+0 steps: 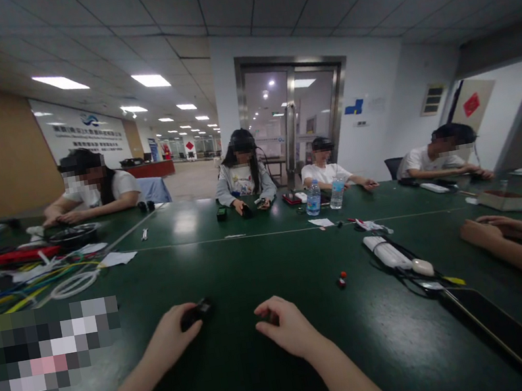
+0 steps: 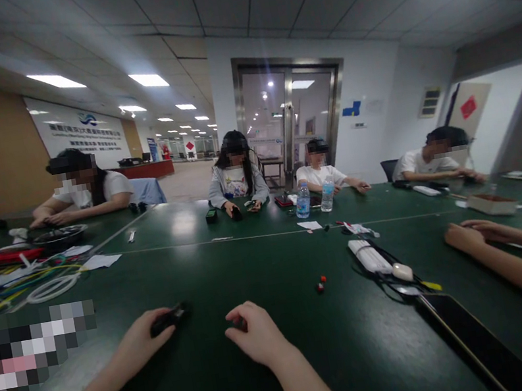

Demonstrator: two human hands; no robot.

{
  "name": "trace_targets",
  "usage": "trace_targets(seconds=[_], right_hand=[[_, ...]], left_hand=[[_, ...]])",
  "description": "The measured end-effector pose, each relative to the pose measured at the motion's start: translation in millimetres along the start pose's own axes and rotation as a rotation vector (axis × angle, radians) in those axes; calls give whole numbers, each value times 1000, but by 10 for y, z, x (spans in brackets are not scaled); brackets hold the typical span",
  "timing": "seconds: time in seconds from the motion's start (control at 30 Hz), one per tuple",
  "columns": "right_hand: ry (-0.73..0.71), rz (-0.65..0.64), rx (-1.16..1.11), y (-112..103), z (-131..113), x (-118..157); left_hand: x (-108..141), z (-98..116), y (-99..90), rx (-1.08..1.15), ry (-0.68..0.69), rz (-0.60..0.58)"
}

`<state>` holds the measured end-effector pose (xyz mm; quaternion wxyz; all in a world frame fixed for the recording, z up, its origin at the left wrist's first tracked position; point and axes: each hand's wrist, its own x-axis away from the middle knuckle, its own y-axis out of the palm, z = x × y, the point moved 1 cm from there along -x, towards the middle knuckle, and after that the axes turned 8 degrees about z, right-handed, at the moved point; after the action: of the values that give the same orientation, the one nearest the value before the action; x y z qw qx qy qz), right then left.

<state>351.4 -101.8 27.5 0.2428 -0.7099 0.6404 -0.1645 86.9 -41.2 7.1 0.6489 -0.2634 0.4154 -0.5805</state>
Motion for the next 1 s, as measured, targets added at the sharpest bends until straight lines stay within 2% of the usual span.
trace_targets(seconds=[0.03, 0.1, 0.17, 0.23, 0.7, 0.9, 1.0], right_hand=[[-34, -11, 18, 1, -29, 11], [-93, -67, 55, 4, -73, 30], [-150, -133, 110, 14, -93, 37], [-189, -172, 178, 27, -88, 34], [-249, -170, 251, 45, -39, 27], [-301, -157, 308, 146, 12, -17], [-302, -172, 261, 99, -15, -11]], left_hand=[[83, 172, 70, 75, 135, -87], [249, 477, 159, 174, 301, -227], [377, 692, 184, 234, 383, -346], [443, 797, 167, 251, 393, -418], [429, 713, 199, 268, 384, -425], [413, 611, 298, 264, 388, -383], [383, 554, 346, 264, 405, -380]])
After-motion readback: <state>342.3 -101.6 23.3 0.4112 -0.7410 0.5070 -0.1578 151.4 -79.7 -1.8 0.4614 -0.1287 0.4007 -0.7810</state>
